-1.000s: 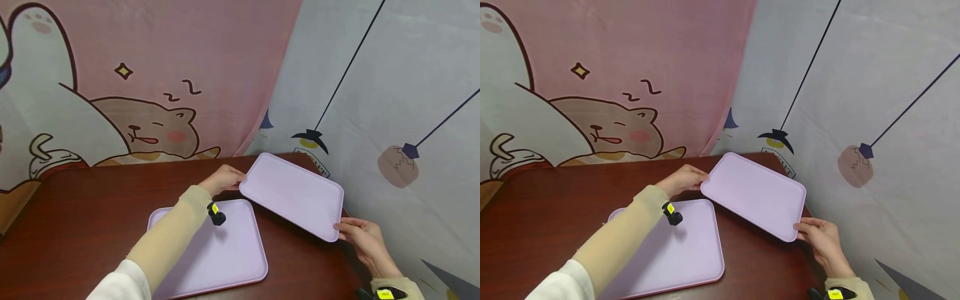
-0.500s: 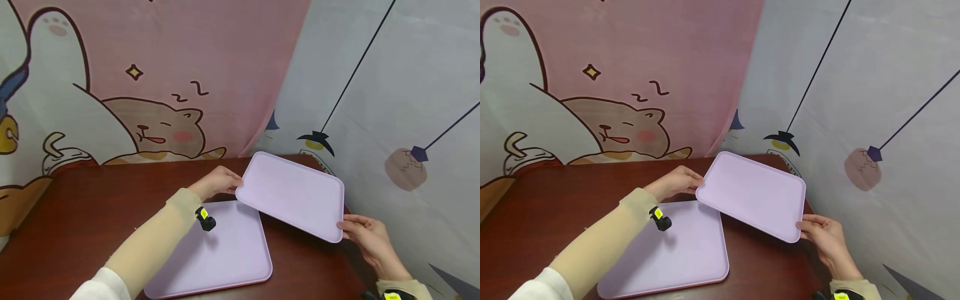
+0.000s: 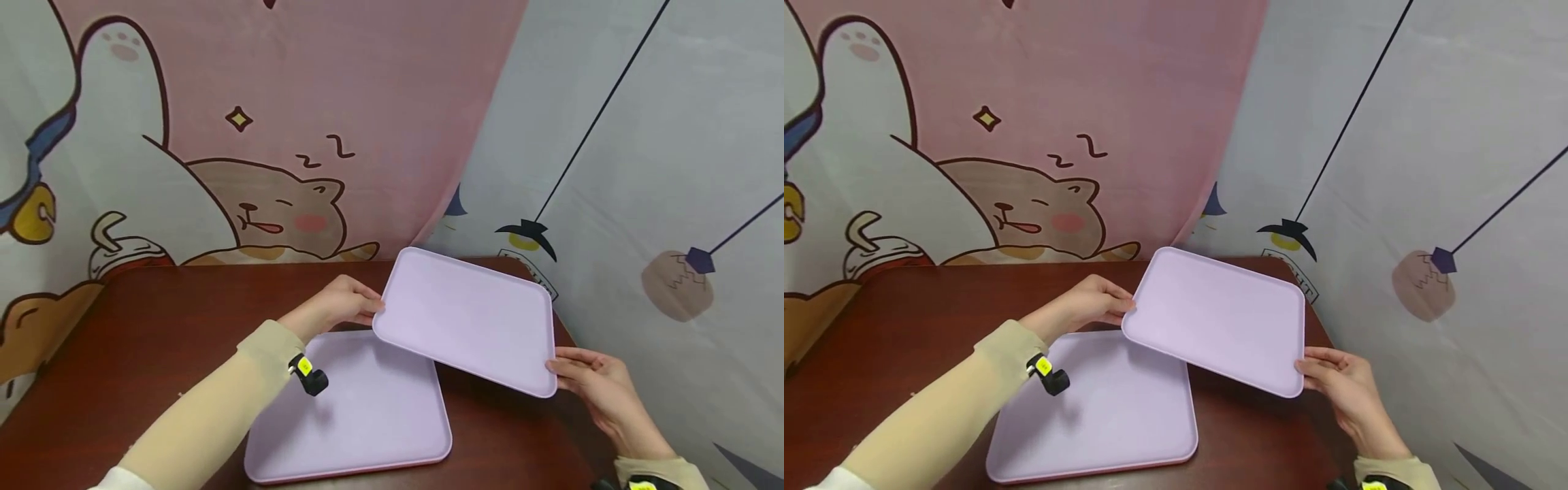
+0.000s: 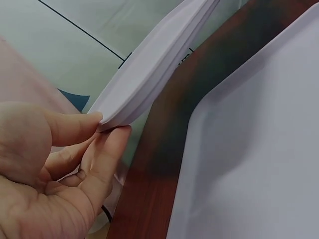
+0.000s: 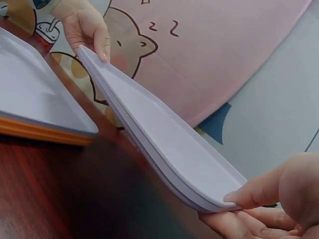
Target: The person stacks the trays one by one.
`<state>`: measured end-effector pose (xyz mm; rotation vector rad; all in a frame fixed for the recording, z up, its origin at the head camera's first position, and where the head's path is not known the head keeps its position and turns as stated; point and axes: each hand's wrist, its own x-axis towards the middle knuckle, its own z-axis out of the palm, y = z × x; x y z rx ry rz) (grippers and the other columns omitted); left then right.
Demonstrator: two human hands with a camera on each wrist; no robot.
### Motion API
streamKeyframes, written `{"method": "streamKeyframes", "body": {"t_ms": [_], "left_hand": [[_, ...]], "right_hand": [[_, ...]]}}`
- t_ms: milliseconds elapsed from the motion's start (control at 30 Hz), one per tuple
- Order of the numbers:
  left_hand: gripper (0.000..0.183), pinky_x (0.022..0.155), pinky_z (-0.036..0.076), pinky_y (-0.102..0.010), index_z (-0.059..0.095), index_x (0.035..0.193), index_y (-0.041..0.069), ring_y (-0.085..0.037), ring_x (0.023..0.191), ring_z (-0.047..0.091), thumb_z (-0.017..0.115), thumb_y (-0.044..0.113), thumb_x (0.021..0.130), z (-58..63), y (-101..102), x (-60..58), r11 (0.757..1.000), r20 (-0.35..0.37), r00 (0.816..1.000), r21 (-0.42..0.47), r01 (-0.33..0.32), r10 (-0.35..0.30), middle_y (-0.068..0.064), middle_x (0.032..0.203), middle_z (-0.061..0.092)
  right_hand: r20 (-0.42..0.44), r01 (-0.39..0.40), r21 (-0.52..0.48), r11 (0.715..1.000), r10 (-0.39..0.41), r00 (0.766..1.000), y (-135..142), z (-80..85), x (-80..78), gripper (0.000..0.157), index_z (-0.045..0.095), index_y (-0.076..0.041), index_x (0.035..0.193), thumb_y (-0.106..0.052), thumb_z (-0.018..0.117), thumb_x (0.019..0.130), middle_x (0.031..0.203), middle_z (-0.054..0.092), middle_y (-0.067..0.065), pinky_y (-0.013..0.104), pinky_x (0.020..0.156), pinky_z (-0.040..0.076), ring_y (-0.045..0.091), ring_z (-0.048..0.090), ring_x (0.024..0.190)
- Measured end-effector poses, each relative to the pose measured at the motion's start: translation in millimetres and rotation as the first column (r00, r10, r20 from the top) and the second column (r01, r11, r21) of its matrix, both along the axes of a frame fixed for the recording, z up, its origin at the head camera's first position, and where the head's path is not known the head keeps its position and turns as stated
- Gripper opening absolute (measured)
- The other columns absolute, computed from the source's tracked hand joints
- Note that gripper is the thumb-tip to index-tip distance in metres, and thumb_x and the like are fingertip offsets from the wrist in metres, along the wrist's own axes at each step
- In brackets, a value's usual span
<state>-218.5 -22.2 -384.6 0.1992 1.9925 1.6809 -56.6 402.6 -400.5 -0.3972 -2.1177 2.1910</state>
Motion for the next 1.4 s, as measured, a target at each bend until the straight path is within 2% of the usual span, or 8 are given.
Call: {"method": "streamKeyframes", "body": {"t_ms": [200, 433, 600, 867, 1133, 1400], "left_hand": [[0.025, 0.082, 0.064, -0.038, 0.073, 0.115, -0.011, -0.023, 0.087, 0.072, 0.078, 0.002, 0.094, 3.7, -24.5, 17.0, 1.000, -0.007, 1.000, -0.013, -0.027, 0.027, -0.019, 0.107, 0.071], [0.025, 0.078, 0.065, -0.036, 0.074, 0.113, -0.012, -0.023, 0.084, 0.073, 0.080, 0.001, 0.093, 6.4, -47.5, 29.7, 0.998, -0.040, 0.997, -0.017, -0.061, 0.061, -0.020, 0.107, 0.071], [0.024, 0.078, 0.065, -0.037, 0.073, 0.113, -0.012, -0.024, 0.084, 0.073, 0.078, 0.000, 0.093, 9.8, -57.2, 37.1, 0.998, -0.046, 0.997, -0.011, -0.068, 0.067, -0.021, 0.108, 0.070], [0.026, 0.078, 0.065, -0.037, 0.072, 0.114, -0.013, -0.024, 0.085, 0.073, 0.078, 0.002, 0.093, 11.2, -74.6, 47.5, 0.996, -0.071, 0.995, -0.041, -0.076, 0.073, -0.021, 0.110, 0.069], [0.029, 0.077, 0.065, -0.037, 0.071, 0.115, -0.015, -0.024, 0.083, 0.073, 0.079, 0.000, 0.092, 9.9, -86.7, 56.5, 0.996, -0.064, 0.994, -0.019, -0.086, 0.084, -0.021, 0.107, 0.070], [0.029, 0.079, 0.065, -0.038, 0.072, 0.116, -0.013, -0.025, 0.085, 0.073, 0.080, 0.002, 0.092, 13.8, -96.1, 68.4, 0.993, -0.068, 0.992, -0.042, -0.107, 0.104, -0.020, 0.106, 0.071]], "right_hand": [[0.009, -0.040, 0.030, 0.999, 0.040, 0.999, -14.0, 5.4, -3.0, 0.018, 0.078, -0.005, 0.101, 0.011, 0.073, 0.094, 0.090, 0.079, 0.004, 0.030, 0.068, 0.063, 0.015, 0.074, 0.078], [0.036, -0.076, 0.040, 0.996, 0.075, 0.997, -31.0, 11.4, -7.1, 0.017, 0.076, 0.000, 0.107, 0.010, 0.072, 0.095, 0.092, 0.079, 0.005, 0.030, 0.069, 0.064, 0.013, 0.074, 0.082], [0.059, -0.080, 0.076, 0.994, 0.076, 0.995, -39.4, 13.8, -9.8, 0.017, 0.074, 0.004, 0.111, 0.007, 0.074, 0.095, 0.092, 0.079, 0.004, 0.031, 0.070, 0.064, 0.014, 0.074, 0.082], [0.058, -0.114, 0.122, 0.986, 0.108, 0.992, -53.0, 16.5, -14.0, 0.032, 0.065, 0.017, 0.123, 0.008, 0.074, 0.094, 0.093, 0.077, 0.005, 0.032, 0.069, 0.064, 0.015, 0.073, 0.082], [0.057, -0.139, 0.126, 0.982, 0.133, 0.990, -61.7, 17.9, -16.0, 0.032, 0.065, 0.019, 0.123, 0.009, 0.074, 0.094, 0.093, 0.076, 0.006, 0.033, 0.069, 0.064, 0.016, 0.073, 0.082], [0.032, -0.150, 0.096, 0.984, 0.148, 0.989, -68.8, 19.6, -16.6, 0.029, 0.067, 0.019, 0.120, 0.012, 0.074, 0.092, 0.090, 0.077, 0.007, 0.033, 0.068, 0.064, 0.017, 0.073, 0.079]]}}
